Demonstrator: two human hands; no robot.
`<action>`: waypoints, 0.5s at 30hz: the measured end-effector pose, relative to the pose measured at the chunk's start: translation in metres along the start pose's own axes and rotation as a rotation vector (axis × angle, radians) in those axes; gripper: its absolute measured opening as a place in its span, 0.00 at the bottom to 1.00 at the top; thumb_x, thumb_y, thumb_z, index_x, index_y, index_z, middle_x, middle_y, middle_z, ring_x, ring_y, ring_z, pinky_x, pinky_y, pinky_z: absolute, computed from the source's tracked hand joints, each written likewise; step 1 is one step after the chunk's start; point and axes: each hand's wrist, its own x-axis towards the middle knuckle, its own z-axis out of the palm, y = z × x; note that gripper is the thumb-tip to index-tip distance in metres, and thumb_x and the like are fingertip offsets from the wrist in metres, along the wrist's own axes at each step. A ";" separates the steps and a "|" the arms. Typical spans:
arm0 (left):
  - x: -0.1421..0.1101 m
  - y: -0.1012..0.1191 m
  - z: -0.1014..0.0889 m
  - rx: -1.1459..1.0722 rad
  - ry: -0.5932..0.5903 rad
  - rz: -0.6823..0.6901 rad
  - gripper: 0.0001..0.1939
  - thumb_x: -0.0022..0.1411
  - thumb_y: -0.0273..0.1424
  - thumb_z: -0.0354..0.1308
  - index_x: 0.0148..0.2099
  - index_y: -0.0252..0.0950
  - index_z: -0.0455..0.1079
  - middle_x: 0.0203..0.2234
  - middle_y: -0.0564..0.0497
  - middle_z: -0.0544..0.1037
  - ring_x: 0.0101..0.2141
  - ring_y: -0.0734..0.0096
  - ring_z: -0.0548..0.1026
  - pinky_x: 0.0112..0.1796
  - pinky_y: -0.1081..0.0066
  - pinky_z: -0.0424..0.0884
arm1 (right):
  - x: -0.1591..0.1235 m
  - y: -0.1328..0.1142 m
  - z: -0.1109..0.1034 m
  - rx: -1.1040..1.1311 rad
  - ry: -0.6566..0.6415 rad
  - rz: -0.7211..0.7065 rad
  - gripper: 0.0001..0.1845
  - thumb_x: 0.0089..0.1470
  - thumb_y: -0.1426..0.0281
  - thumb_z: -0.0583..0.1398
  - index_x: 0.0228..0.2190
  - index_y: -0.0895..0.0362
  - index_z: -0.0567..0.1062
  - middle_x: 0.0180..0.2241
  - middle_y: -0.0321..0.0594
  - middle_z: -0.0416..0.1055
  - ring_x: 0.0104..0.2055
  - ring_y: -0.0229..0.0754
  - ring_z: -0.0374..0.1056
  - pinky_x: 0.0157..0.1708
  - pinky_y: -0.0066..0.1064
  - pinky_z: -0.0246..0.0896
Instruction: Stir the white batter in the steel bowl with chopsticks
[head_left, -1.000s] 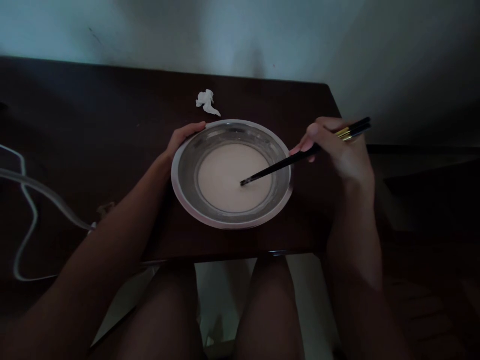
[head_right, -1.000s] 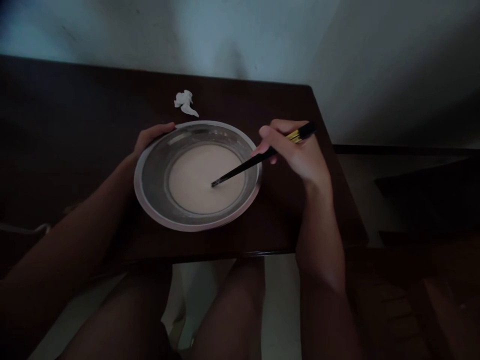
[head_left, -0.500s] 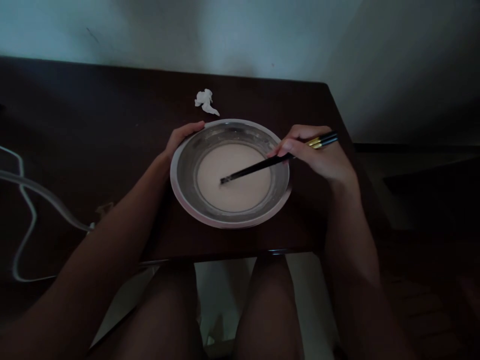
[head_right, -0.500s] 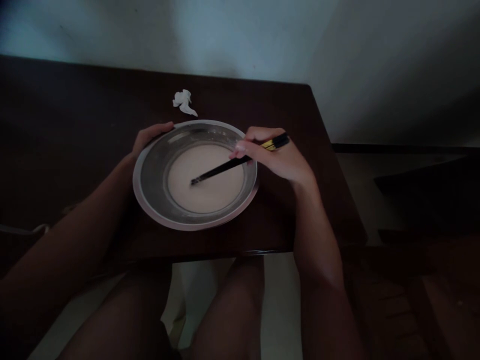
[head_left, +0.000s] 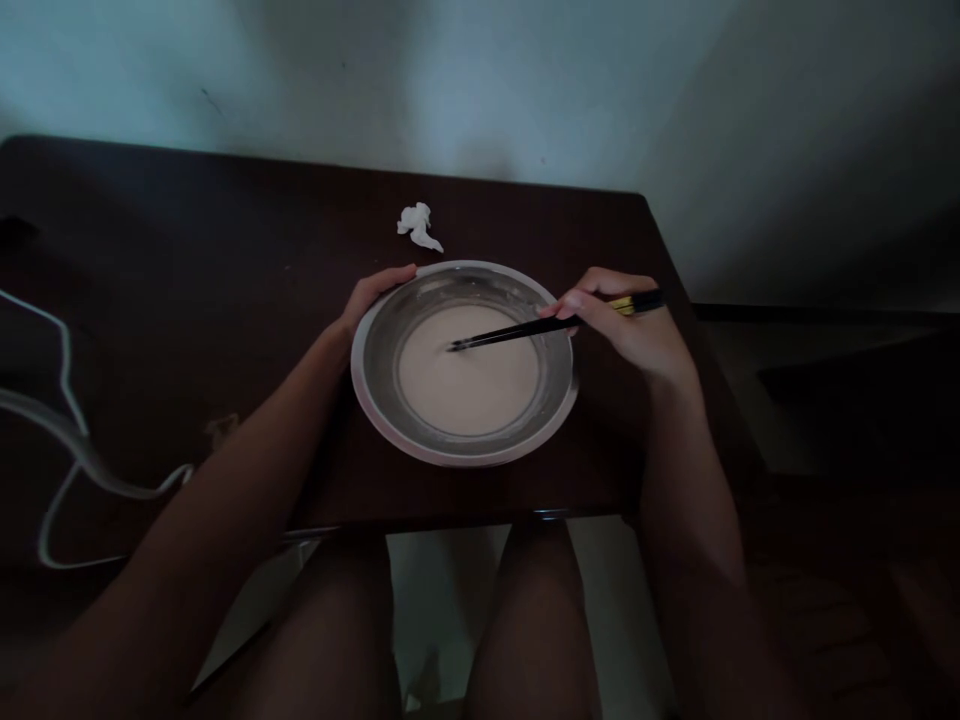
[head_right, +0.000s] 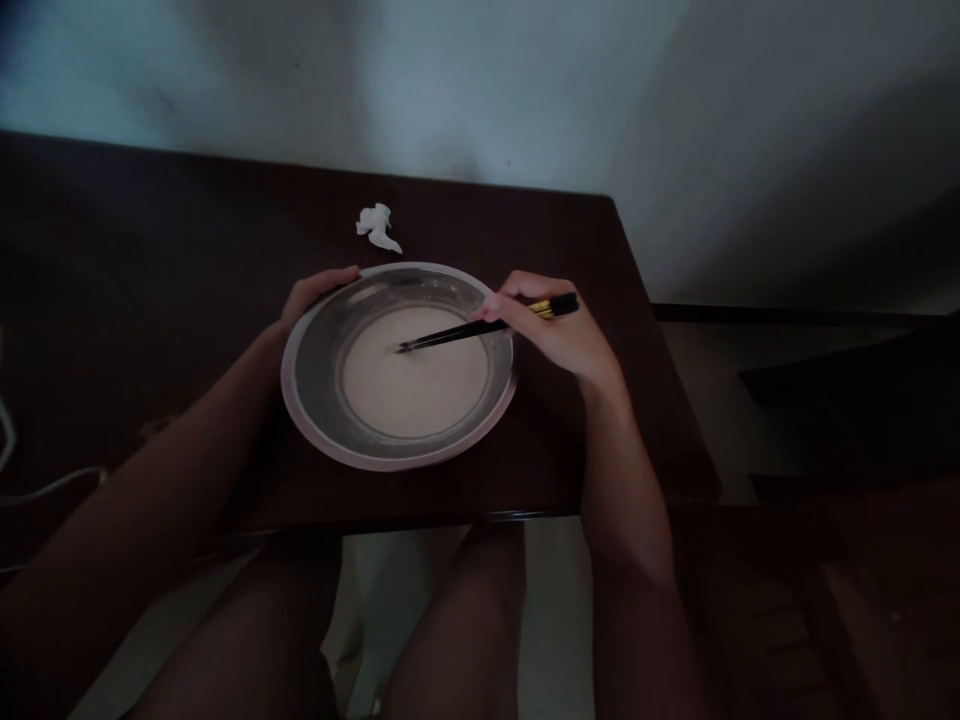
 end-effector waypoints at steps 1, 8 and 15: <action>0.000 0.000 0.000 0.001 0.014 0.006 0.14 0.67 0.37 0.55 0.44 0.39 0.81 0.35 0.51 0.87 0.53 0.58 0.81 0.53 0.64 0.76 | 0.000 -0.001 -0.003 -0.001 0.059 -0.003 0.20 0.55 0.51 0.69 0.22 0.53 0.80 0.27 0.38 0.82 0.30 0.40 0.77 0.26 0.29 0.69; 0.013 -0.006 -0.009 -0.056 0.012 -0.046 0.15 0.66 0.37 0.55 0.45 0.38 0.81 0.33 0.48 0.86 0.47 0.55 0.84 0.50 0.63 0.78 | -0.001 -0.006 -0.002 0.022 -0.086 0.005 0.18 0.56 0.55 0.69 0.22 0.53 0.80 0.27 0.37 0.82 0.28 0.38 0.77 0.27 0.29 0.71; 0.011 -0.005 -0.011 -0.117 0.018 -0.037 0.13 0.65 0.35 0.57 0.44 0.40 0.82 0.34 0.50 0.87 0.43 0.61 0.84 0.49 0.67 0.79 | -0.001 -0.006 -0.006 0.006 0.134 -0.013 0.22 0.59 0.55 0.67 0.19 0.53 0.78 0.23 0.37 0.80 0.25 0.38 0.75 0.21 0.27 0.64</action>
